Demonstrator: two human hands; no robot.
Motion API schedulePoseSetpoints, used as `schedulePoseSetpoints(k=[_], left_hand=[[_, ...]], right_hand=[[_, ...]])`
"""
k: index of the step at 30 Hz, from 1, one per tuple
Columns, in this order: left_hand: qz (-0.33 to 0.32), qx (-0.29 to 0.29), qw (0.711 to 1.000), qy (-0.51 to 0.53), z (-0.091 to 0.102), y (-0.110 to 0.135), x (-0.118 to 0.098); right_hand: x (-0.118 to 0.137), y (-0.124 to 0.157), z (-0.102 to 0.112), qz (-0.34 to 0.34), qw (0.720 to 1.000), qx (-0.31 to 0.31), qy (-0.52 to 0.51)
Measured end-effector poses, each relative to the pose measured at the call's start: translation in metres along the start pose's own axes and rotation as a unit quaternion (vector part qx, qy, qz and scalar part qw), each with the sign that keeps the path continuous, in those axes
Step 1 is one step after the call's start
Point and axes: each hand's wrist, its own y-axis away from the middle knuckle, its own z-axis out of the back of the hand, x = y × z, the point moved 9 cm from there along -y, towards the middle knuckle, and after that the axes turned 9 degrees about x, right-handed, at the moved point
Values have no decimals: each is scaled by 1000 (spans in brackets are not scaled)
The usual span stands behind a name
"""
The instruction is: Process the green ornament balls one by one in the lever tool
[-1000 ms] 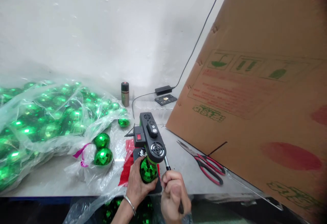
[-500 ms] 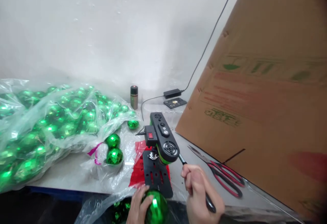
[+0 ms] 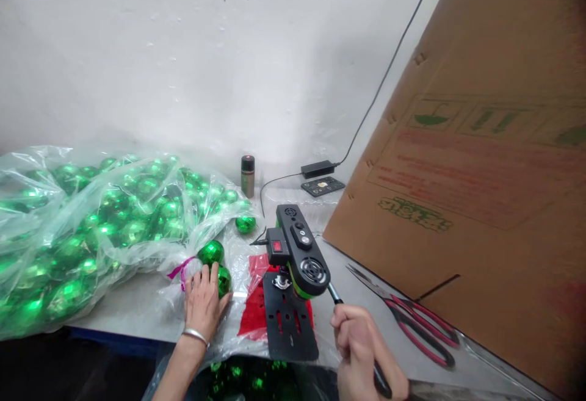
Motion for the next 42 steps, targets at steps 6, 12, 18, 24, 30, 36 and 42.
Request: schedulePoseSetpoints(k=[6,12,18,24,30,36,42], left_hand=[[-64,4,995,74,-6,5,-5],[-123,-35,964,233,-5,8,-3],[-65,63,967,238,-25,-10,-4],[-141,88,942,291,-32,-5,-43],[-12,80,892,444,-38,0,-37],[203,139,555,795,-58,18,-52],[213,176,464,842,-70,39,-85]], right_hand=[[4,-3,-1,8,1000,0,-5],[6,-3,-3,32,999,10,-4],[6,0,-4,53,998,20,1],[3,4,-4,61,997,36,5],[2,4,-3,54,998,35,2],[6,-4,-6,18,999,31,-12],[23,-23,-9,18,999,45,-5]])
